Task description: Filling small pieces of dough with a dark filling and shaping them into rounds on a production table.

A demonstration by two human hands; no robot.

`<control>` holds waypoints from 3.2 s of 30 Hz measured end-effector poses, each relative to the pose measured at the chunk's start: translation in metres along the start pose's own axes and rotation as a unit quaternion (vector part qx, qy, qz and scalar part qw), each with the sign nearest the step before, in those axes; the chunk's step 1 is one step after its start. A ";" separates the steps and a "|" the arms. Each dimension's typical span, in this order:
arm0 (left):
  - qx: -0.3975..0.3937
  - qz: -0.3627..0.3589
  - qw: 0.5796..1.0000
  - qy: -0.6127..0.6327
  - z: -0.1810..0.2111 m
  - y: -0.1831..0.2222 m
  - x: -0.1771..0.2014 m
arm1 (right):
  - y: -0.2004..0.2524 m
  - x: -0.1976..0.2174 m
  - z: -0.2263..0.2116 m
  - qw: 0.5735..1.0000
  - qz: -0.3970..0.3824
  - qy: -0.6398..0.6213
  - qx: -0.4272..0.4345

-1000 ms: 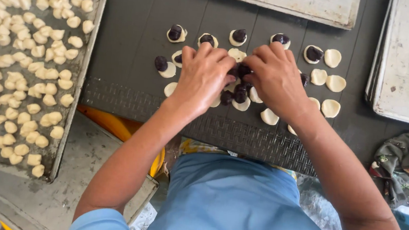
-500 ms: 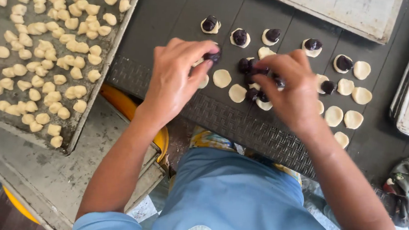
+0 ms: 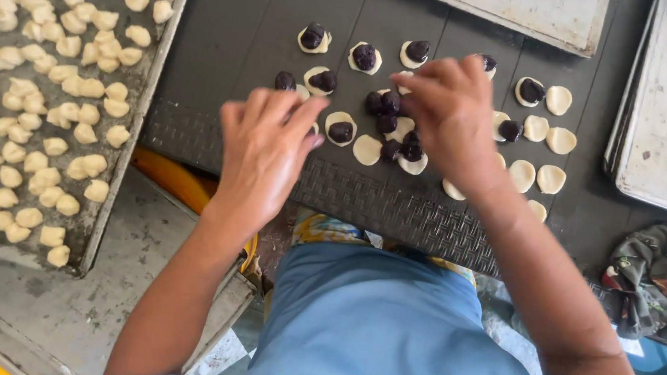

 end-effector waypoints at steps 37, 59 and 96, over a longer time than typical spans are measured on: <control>-0.039 0.051 0.990 0.125 0.020 -0.048 -0.013 | 0.023 0.070 0.003 0.988 -0.030 -0.073 -0.130; -0.144 0.052 0.988 -0.021 0.072 -0.019 -0.050 | 0.060 0.019 0.002 0.998 0.025 -0.008 -0.050; -0.102 0.024 0.991 0.081 0.060 -0.058 -0.044 | 0.072 0.041 0.041 0.963 0.036 -0.139 -0.228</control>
Point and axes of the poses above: each hand's wrist, its own y-axis away from the middle knuckle, its own x-axis out of the back of the hand, z = x × y, the point moved 5 cm from there along -y, towards the middle knuckle, and after that the axes turned 9 degrees about -x, right-handed, at the moved point
